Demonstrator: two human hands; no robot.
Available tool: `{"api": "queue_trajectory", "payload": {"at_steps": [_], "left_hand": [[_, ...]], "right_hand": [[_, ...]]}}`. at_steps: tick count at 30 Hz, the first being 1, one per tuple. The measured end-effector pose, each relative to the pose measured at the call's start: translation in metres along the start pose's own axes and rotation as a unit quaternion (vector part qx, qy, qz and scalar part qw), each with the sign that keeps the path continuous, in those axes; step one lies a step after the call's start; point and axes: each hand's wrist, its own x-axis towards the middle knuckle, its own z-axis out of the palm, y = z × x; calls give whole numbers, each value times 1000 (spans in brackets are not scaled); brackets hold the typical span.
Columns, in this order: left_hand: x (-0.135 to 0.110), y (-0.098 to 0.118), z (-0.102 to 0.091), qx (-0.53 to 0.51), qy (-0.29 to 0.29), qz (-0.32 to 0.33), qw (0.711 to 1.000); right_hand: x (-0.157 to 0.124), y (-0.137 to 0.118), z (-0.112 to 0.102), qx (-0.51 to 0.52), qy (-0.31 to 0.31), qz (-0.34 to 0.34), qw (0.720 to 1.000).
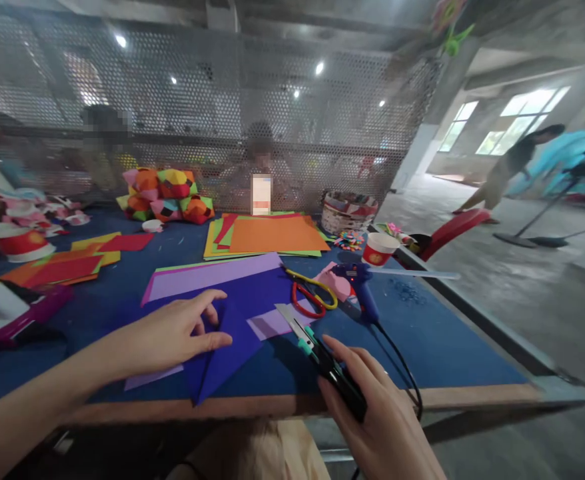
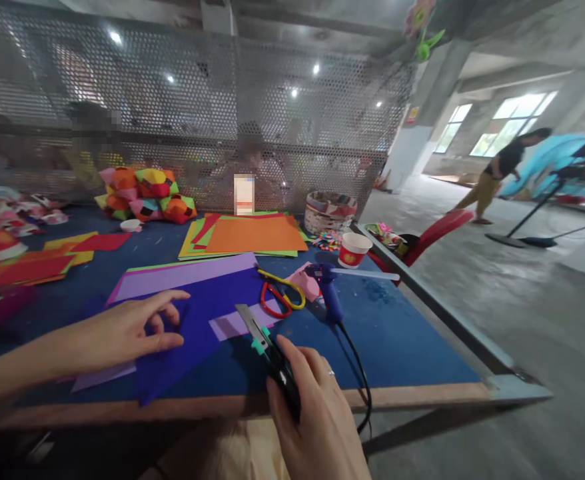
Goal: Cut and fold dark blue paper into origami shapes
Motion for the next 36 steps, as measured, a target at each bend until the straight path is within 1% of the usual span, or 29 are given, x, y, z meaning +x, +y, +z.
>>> {"api": "queue_trajectory", "payload": {"at_steps": [2,4,7,11,13,16,20,24,27,29,32,34,36], "left_hand": [[-3,-1,13,-30,7,-4,1000],[-1,0,25,-52,31,1,998],[6,2,39,-108,68,38,991],[19,6,48,-162,123,97,974],[25,7,49,-172,129,106,971],[29,4,47,-190,124,108,968],[27,-2,40,-218,120,117,961],[22,-3,32,-207,81,113,968],[23,-2,32,-191,54,118,973],[26,-1,35,-174,61,120,975],[28,-2,37,-157,94,111,977],[25,-7,27,-129,118,104,979],[16,-17,8,-55,138,88,985]], "right_hand": [[4,-1,2,-3,-17,-24,1000],[6,0,3,-7,-32,-49,998],[7,4,4,-10,-25,-61,998],[6,13,1,-16,-20,-75,997],[6,17,0,-27,-15,-78,996],[6,20,-1,-44,-6,-80,996],[7,18,-3,-68,-9,-82,994],[11,9,-7,-82,-8,-107,991],[13,2,-12,-78,-15,-115,990],[13,0,-14,-76,-30,-123,989],[11,3,-15,-84,-38,-129,987],[9,9,-14,-93,-32,-126,987],[8,15,-13,-100,-25,-121,987]]}}
